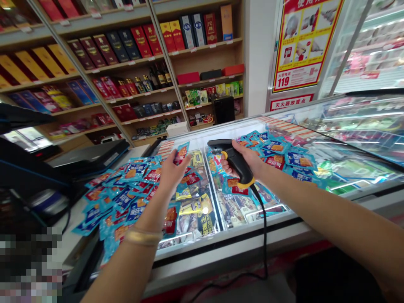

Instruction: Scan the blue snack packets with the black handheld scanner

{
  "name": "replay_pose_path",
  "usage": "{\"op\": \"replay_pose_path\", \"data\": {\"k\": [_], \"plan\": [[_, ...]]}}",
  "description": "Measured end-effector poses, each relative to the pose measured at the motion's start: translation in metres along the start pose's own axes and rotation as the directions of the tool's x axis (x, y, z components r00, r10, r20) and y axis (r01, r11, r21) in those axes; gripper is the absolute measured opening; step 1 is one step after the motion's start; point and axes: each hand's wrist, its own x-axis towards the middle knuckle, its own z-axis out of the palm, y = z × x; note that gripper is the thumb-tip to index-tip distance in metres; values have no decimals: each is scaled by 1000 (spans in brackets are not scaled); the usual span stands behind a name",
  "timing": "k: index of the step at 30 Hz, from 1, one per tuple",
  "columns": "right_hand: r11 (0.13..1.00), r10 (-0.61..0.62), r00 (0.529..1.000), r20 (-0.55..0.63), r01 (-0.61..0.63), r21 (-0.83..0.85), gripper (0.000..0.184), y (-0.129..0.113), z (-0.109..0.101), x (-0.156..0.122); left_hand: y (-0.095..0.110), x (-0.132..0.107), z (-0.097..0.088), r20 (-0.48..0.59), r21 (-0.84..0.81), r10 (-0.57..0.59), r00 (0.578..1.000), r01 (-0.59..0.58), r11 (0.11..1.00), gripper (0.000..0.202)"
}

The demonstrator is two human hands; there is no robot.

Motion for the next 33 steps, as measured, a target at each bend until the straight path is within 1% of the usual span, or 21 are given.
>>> {"op": "replay_pose_path", "data": {"k": [1,2,3,4,6,7,8,10,12,15,17,19,20,21,23,24,26,28,29,30,33], "plan": [[1000,15,1000,20,-15,8,55,5,7,8,-6,6,-16,-39,237,58,998,-47,970,60],[999,22,999,38,-23,23,54,10,14,16,-13,10,-31,-51,430,111,993,-79,900,63],[999,31,998,54,-33,40,53,16,21,25,-20,13,-45,-56,585,148,987,-88,806,64],[997,41,997,62,-44,58,52,22,26,32,-28,15,-56,-37,701,155,987,-84,708,65],[993,64,996,60,-70,97,48,34,35,46,-42,14,-69,1,832,103,995,-58,552,65],[990,78,995,55,-84,114,46,40,37,51,-47,12,-73,19,862,64,998,-49,504,66],[987,92,994,53,-98,127,45,44,38,56,-52,10,-74,31,878,33,999,-43,476,66],[983,114,992,53,-121,138,44,51,37,61,-57,7,-74,45,884,3,999,-41,465,66],[984,117,992,53,-123,130,44,52,34,62,-56,5,-72,39,877,15,999,-41,479,67],[991,82,995,62,-87,100,45,41,26,54,-46,4,-66,11,845,100,995,-63,531,65],[995,50,996,77,-56,81,48,27,21,43,-35,2,-55,28,789,184,982,-135,600,63],[998,14,998,65,-18,59,51,10,13,28,-21,-3,-36,130,670,250,959,-271,692,63],[999,-7,999,45,5,51,51,1,8,20,-14,-6,-24,207,583,279,938,-347,734,64],[999,-30,999,18,29,42,51,-8,3,12,-5,-11,-11,300,483,306,904,-420,768,67],[997,-74,997,-22,75,30,51,-24,-10,-5,11,-22,17,480,305,332,812,-510,804,73],[995,-93,995,-42,95,25,51,-31,-16,-12,19,-28,30,567,245,325,757,-531,811,77],[991,-130,989,-77,132,25,51,-40,-27,-26,33,-39,52,713,185,274,645,-550,814,85],[985,-162,981,-109,167,40,51,-43,-36,-36,42,-47,66,806,174,215,551,-568,805,87],[982,-172,978,-121,180,52,52,-44,-39,-39,44,-50,70,830,170,200,521,-577,799,86],[980,-178,976,-128,188,66,52,-43,-42,-41,44,-52,72,841,163,198,503,-585,795,84],[977,-180,976,-124,192,93,53,-41,-46,-43,38,-54,71,841,117,236,487,-590,799,79]]}}
